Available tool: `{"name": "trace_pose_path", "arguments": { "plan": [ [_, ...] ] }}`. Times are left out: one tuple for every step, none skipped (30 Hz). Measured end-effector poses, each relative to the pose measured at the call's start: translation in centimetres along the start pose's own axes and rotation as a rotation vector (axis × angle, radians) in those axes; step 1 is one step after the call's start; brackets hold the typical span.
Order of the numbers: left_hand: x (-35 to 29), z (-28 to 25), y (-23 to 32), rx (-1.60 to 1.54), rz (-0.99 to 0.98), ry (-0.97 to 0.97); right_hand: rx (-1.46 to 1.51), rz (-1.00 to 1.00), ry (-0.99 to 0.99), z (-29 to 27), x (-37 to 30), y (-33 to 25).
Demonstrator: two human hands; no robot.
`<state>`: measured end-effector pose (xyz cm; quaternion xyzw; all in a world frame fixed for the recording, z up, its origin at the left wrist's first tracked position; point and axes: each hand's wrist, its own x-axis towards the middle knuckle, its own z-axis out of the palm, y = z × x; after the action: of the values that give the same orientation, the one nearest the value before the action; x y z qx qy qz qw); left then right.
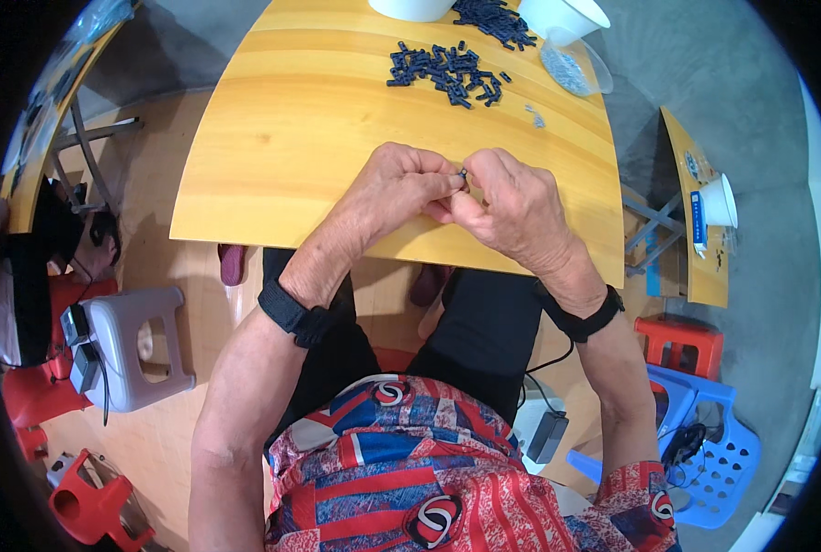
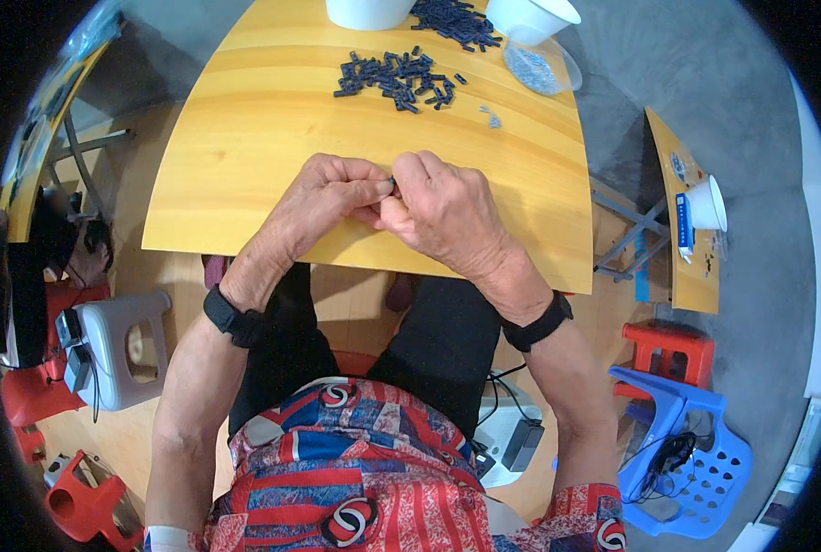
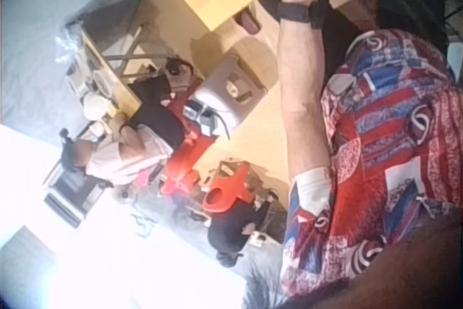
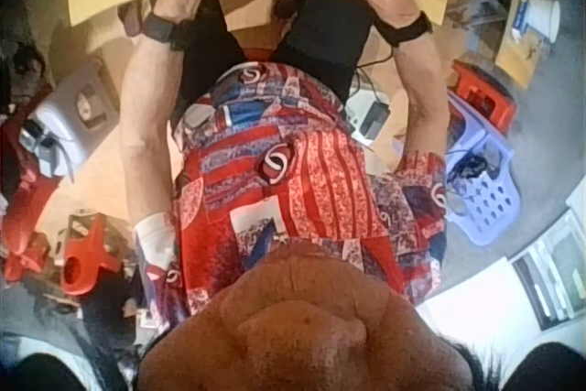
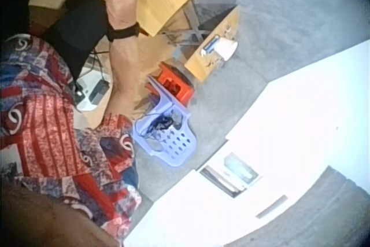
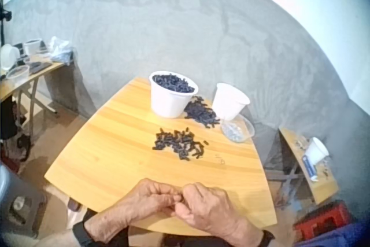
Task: Assembling small black plastic components by inserting small metal pins into them at a production table.
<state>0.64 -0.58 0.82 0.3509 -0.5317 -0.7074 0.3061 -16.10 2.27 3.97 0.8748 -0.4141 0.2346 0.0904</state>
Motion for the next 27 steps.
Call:
{"name": "trace_pose_path", "arguments": {
  "plan": [
    [-0.1,0.0,0.0,-0.013,-0.001,0.022,-0.001,0.001,0.001,-0.1,0.2,0.0],
    [0.0,0.1,-0.1,-0.028,-0.003,0.040,0.009,0.001,0.005,-0.1,0.3,-0.1],
    [0.1,0.1,0.0,-0.028,-0.005,0.036,0.020,0.001,0.009,-0.1,0.3,-0.1],
    [0.1,0.1,0.1,0.005,-0.025,0.018,0.018,0.005,0.007,-0.2,0.3,-0.1],
    [0.1,0.1,0.3,0.041,-0.045,0.004,0.006,-0.008,0.009,-0.2,0.3,-0.1],
    [0.1,0.0,0.3,0.041,-0.048,0.003,-0.006,-0.020,0.010,-0.2,0.2,-0.2],
    [0.2,-0.1,0.4,0.056,-0.056,-0.026,-0.005,-0.017,0.009,-0.1,0.1,-0.3],
    [0.3,-0.1,0.4,0.069,-0.062,-0.056,-0.005,-0.020,0.004,0.0,-0.1,-0.3],
    [0.2,-0.2,0.3,0.068,-0.063,-0.059,-0.006,-0.022,0.000,0.1,-0.3,-0.3],
    [0.0,-0.4,0.2,0.057,-0.044,-0.057,-0.007,-0.019,-0.002,0.2,-0.3,-0.3],
    [0.0,-0.4,0.1,0.044,-0.023,-0.060,0.001,-0.020,0.001,0.3,-0.4,-0.3],
    [0.0,-0.2,0.1,0.041,-0.024,-0.068,0.009,-0.020,0.005,0.3,-0.4,-0.3],
    [0.0,0.0,0.2,0.050,-0.008,-0.051,0.004,-0.014,0.002,0.3,-0.6,-0.3],
    [0.0,0.1,0.2,0.059,0.006,-0.033,0.009,-0.024,0.006,0.3,-0.7,-0.3],
    [0.0,0.1,0.1,0.058,0.002,-0.041,0.013,-0.034,0.011,0.4,-0.8,-0.3],
    [0.1,0.1,0.1,0.049,-0.008,-0.019,0.011,-0.026,0.008,0.5,-0.8,-0.3],
    [-0.1,0.1,0.0,0.040,-0.021,0.005,0.033,-0.014,0.021,0.5,-0.7,-0.5],
    [0.0,0.2,-0.1,0.040,-0.029,-0.001,0.056,-0.002,0.035,0.5,-0.7,-0.5],
    [0.1,0.1,-0.2,0.073,-0.017,-0.009,0.059,0.008,0.032,0.6,-0.8,-0.5],
    [0.2,0.2,-0.1,0.106,-0.005,-0.014,0.043,-0.014,0.037,0.6,-0.9,-0.4],
    [0.2,0.2,0.0,0.106,-0.016,-0.016,0.027,-0.036,0.043,0.7,-0.9,-0.3],
    [0.1,0.2,0.3,0.139,-0.009,-0.010,0.034,-0.028,0.040,0.7,-0.9,-0.1],
    [0.2,0.2,0.3,0.170,0.000,-0.005,0.030,-0.040,0.040,0.7,-0.8,0.0],
    [0.5,0.2,0.1,0.151,0.005,-0.018,0.026,-0.052,0.040,0.8,-0.8,0.1],
    [0.6,0.2,0.1,0.149,-0.003,-0.020,0.031,-0.046,0.037,0.7,-0.9,0.2],
    [0.6,0.3,0.4,0.196,0.012,-0.028,0.007,-0.060,0.020,0.7,-0.9,0.2],
    [0.5,0.3,0.5,0.243,0.028,-0.037,-0.018,-0.074,0.004,0.7,-1.0,0.1]
  ]
}}
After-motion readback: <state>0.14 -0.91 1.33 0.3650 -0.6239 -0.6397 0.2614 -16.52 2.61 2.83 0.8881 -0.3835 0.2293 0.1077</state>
